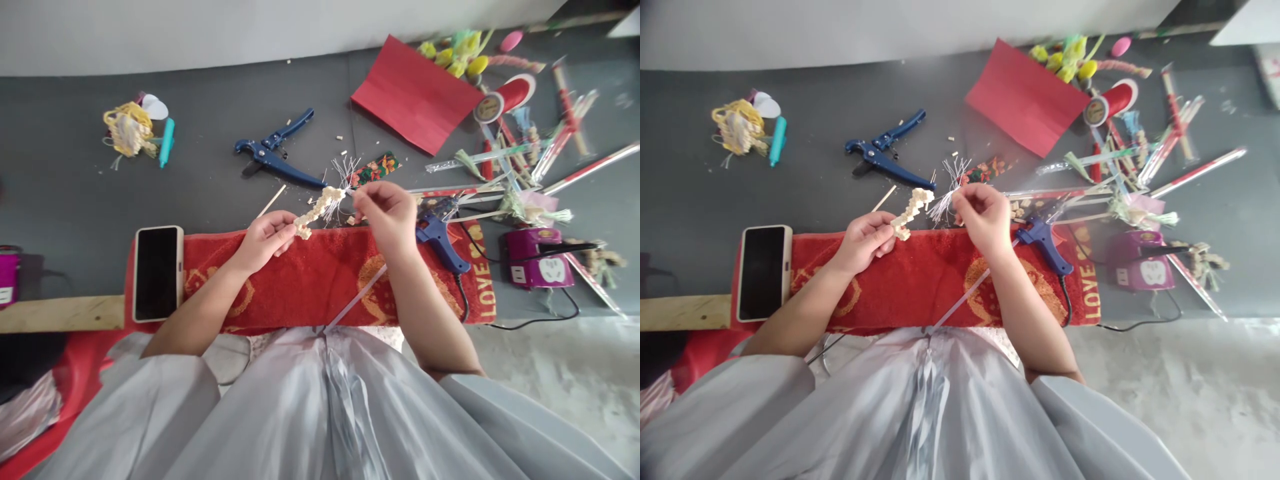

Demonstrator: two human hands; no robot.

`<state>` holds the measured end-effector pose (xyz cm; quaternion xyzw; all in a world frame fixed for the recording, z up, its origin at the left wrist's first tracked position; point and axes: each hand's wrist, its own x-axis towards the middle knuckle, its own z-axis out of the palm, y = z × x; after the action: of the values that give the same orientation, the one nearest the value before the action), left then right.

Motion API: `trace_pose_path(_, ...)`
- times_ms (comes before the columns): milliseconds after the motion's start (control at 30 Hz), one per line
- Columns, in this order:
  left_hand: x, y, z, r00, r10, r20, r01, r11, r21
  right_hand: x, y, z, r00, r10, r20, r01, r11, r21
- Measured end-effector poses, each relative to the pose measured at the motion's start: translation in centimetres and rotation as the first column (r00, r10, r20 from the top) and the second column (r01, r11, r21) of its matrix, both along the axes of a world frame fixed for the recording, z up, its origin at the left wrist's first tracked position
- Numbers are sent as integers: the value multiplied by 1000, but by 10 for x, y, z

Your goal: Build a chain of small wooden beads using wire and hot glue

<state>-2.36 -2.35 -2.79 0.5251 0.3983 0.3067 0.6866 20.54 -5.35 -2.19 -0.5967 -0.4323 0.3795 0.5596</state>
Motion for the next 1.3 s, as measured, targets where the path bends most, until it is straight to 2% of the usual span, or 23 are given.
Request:
trace_pose_path(67, 0, 1, -2, 1000, 28, 10, -28, 999, -17, 8, 3, -1, 993, -117, 18, 115, 990, 85)
trace_pose_path(133, 1, 1, -2, 998, 55, 16, -55, 998, -29, 10, 4, -3, 990, -122, 75, 114, 988, 102)
trace_pose_path(233, 2, 0, -2, 997, 81, 13, -81, 996, -47, 3, 1, -5, 979, 43, 198, -44, 999, -2)
trace_pose_path(333, 4, -1, 0, 996, 88, 24, -86, 994, -74, -11, -4, -3, 935, 222, 276, -212, 975, -67)
trace_pose_path(467, 7, -2, 4, 993, 101, 58, -93, 987, -127, -26, -11, 0, 874, 352, 337, -367, 930, -20)
trace_pose_path(700, 9, -3, 6, 996, 80, 28, -74, 983, -171, -28, -12, -11, 842, 249, 479, -410, 872, 267)
trace_pose_path(1033, 7, -4, 5, 999, 27, 20, -24, 987, -157, -24, -12, -16, 810, 226, 542, -456, 823, 339)
trace_pose_path(1300, 6, -2, 12, 999, -30, -33, 22, 978, -207, -23, -11, -21, 775, 192, 602, -502, 766, 402)
